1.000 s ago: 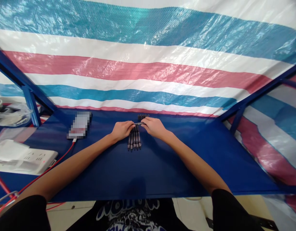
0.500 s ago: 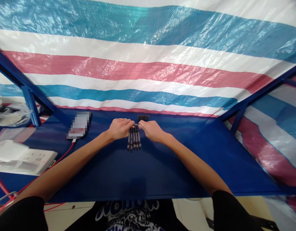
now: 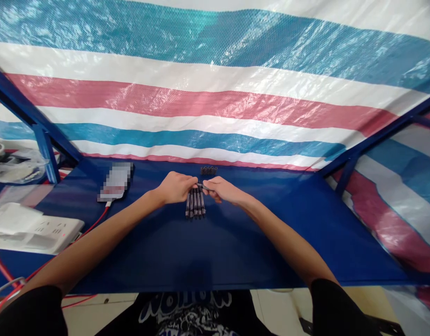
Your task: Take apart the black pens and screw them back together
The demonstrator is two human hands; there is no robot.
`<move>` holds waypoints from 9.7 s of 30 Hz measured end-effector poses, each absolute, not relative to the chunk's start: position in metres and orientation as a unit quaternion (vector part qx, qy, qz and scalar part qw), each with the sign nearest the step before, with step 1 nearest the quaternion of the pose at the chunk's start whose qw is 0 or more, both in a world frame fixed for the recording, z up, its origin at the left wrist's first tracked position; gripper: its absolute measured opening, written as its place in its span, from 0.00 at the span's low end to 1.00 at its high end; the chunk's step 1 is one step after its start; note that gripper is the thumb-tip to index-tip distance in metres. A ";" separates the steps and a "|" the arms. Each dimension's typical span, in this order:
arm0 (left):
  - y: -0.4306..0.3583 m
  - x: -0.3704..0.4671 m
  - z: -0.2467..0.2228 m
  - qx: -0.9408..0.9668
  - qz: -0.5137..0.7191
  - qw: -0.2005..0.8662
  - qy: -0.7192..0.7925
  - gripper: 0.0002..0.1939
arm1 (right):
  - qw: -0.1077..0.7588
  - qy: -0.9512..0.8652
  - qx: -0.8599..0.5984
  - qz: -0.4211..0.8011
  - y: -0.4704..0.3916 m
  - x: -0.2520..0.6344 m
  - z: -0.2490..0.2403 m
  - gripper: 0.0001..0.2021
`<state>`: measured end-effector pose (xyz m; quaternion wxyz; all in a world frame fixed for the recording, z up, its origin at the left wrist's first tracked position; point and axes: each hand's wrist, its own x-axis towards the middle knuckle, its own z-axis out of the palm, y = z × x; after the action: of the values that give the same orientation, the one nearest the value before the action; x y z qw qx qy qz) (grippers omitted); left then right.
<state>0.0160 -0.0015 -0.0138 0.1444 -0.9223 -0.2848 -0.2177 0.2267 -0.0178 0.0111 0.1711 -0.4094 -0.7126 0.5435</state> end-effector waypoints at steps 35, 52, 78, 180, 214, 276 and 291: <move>-0.012 0.019 0.018 -0.902 -0.066 0.054 -0.423 0.13 | 0.067 -0.908 -0.411 -0.056 -0.031 0.209 -0.004 0.20; -0.014 0.007 0.015 -0.918 -0.222 0.282 -0.168 0.16 | 0.095 -0.664 -0.216 0.710 -0.022 0.224 0.002 0.21; -0.030 0.008 0.037 -0.943 -0.176 0.230 -0.166 0.16 | 0.032 -0.651 -0.177 0.737 -0.035 0.224 0.012 0.17; 0.000 -0.002 -0.004 -0.915 -0.239 0.303 -0.116 0.18 | 0.094 -0.865 -0.330 0.367 -0.029 0.221 0.017 0.19; -0.006 0.015 -0.049 -0.765 -0.399 -0.157 -0.480 0.21 | 0.351 -0.826 -0.414 0.153 0.013 0.255 0.004 0.09; -0.003 0.022 -0.057 -0.762 -0.194 -0.064 -0.615 0.10 | 0.289 -0.737 -0.557 0.251 0.011 0.226 -0.058 0.09; 0.005 0.020 -0.067 -0.836 -0.206 -0.079 -0.502 0.08 | 0.240 -0.802 -0.538 0.100 -0.001 0.216 -0.065 0.12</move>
<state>0.0197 0.0046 -0.0668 -0.0788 -0.8360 -0.5024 -0.2062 0.2160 -0.0007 -0.0650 0.2399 -0.5376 -0.8021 0.1000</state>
